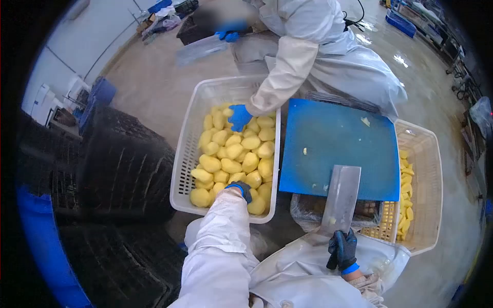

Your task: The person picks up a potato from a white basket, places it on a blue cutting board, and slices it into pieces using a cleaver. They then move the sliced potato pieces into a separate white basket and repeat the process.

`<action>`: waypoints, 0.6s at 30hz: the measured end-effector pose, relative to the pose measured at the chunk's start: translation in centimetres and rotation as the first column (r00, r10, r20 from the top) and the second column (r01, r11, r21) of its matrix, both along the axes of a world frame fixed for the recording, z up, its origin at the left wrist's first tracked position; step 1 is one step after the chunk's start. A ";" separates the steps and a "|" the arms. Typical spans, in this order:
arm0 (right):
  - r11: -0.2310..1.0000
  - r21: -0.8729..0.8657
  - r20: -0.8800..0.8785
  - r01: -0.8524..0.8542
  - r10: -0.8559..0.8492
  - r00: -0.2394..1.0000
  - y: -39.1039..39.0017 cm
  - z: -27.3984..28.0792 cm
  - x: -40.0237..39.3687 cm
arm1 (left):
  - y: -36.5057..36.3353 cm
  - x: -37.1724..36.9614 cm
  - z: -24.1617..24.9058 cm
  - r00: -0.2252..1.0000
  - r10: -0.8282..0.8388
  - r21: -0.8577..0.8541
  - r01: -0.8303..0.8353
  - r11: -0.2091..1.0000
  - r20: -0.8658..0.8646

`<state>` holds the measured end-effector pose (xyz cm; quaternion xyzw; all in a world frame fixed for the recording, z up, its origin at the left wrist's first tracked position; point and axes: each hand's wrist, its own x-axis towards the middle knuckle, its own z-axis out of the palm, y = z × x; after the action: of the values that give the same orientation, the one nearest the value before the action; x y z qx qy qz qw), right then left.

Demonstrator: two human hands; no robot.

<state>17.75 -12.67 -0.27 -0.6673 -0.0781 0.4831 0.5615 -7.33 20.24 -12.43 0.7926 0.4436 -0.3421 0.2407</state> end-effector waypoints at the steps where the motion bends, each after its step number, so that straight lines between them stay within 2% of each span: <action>1: 1.000 0.000 0.004 0.011 -0.011 1.000 0.1 0.1 0.0 | -0.1 -0.1 -0.3 1.000 0.027 -0.003 -0.027 1.000 0.012; 7: 0.999 0.016 0.015 -0.046 0.046 0.999 -0.2 0.7 0.0 | -1.6 -1.3 -2.8 0.983 0.161 -0.028 -0.159 0.987 0.088; 8: 0.998 0.008 0.003 -0.062 0.062 0.998 -0.2 0.9 0.0 | -1.9 -1.5 -2.6 0.898 0.339 0.175 -0.395 0.902 0.280; 9: 0.997 0.004 -0.010 -0.080 0.080 0.997 -0.2 1.0 0.0 | -2.0 0.3 2.0 0.799 0.473 0.160 -0.557 0.815 0.372; 10: 0.997 0.012 -0.012 -0.072 0.072 0.997 -0.4 1.1 0.0 | -1.1 1.1 3.0 0.761 0.422 0.214 -0.576 0.789 0.493; 11: 0.996 0.026 0.011 -0.089 0.089 0.996 -0.6 1.2 0.0 | -0.8 2.0 4.7 0.441 0.430 0.022 -0.718 0.696 0.788; 12: 0.994 0.039 0.035 -0.106 0.105 0.994 -0.7 1.3 -0.1 | 0.1 3.3 5.5 0.237 0.361 -0.136 -0.637 0.758 0.902; 14: 0.995 0.055 -0.004 -0.078 0.078 0.997 -0.9 1.0 -0.3 | -1.1 7.0 8.4 0.088 0.262 -0.190 -0.478 0.858 0.961; 15: 0.996 0.064 -0.034 -0.062 0.064 0.997 -1.1 1.0 -0.2 | -3.4 10.1 13.1 -0.107 0.625 -0.616 -0.361 0.701 0.774; 16: 0.997 0.065 -0.026 -0.049 0.051 0.998 -1.2 1.1 -0.2 | -4.0 12.7 12.1 -0.093 0.608 -0.594 -0.369 0.715 0.789; 17: 0.995 0.069 -0.017 -0.068 0.070 0.997 -1.2 1.4 -0.2 | -6.0 14.9 14.1 -0.025 0.463 -0.433 -0.405 0.806 0.886; 18: 0.994 0.072 -0.006 -0.086 0.086 0.996 -1.2 1.8 -0.2 | -7.1 16.6 15.6 0.121 0.492 -0.380 -0.490 0.785 0.862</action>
<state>17.54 -13.87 1.57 -0.6406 -0.1214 0.5067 0.5639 9.28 13.12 3.18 0.6448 0.4529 0.2789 0.5489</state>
